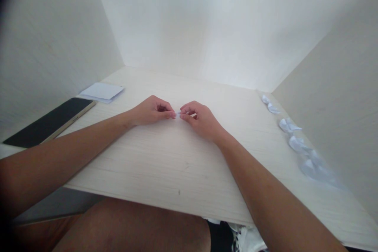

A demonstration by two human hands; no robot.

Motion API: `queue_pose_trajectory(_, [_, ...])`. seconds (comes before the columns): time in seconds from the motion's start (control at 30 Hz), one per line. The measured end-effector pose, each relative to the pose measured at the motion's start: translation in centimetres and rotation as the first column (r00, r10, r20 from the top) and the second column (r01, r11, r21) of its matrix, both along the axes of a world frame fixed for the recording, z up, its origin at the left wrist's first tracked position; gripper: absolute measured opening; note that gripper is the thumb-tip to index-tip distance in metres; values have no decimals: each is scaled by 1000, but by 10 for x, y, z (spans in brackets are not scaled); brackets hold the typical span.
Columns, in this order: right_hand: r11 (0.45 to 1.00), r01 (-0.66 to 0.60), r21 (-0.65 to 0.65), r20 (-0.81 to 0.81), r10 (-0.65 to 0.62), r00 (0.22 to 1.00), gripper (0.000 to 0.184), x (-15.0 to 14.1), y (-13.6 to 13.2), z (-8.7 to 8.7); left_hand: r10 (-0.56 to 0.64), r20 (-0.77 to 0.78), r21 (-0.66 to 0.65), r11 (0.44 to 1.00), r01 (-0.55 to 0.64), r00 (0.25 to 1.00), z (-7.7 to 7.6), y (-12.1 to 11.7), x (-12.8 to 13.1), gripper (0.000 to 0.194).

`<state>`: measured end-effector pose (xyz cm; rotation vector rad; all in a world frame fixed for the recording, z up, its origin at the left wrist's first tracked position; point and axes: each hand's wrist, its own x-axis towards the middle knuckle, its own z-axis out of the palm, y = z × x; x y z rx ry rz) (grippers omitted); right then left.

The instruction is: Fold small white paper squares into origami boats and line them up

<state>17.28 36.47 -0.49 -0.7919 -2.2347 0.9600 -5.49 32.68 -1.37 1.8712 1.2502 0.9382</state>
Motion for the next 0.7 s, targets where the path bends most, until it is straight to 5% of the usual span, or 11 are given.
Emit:
queue_pose_trajectory(0.33, [984,9,177,156,-37,987,15,-6,-5,-1,18,-108,64,998,-11,994,2,-2,2,22])
queue_pose_trajectory(0.7, [986,50,160,197,-82,977,16,-8,-1,-5,49,-120,76,996,-40,992,3,-4,3,25])
